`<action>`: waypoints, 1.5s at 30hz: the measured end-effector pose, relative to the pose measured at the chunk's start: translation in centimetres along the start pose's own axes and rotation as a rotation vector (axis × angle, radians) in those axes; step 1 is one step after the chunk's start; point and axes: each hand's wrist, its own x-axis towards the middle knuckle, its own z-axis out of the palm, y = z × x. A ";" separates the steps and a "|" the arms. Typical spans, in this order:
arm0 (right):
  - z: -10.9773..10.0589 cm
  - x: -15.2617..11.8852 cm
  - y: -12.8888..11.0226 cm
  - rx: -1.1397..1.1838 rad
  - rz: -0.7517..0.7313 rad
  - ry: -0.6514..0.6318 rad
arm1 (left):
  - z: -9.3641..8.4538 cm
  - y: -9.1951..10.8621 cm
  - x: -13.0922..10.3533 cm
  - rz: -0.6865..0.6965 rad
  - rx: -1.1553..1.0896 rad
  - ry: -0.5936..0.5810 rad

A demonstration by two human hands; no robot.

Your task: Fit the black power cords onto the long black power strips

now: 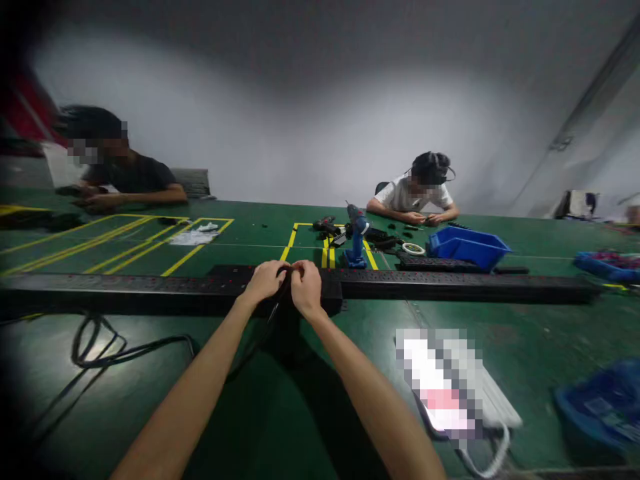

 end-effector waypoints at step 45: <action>-6.5 3.7 3.3 1.458 0.923 -0.321 | -0.8 1.0 -0.3 -0.066 0.001 -0.064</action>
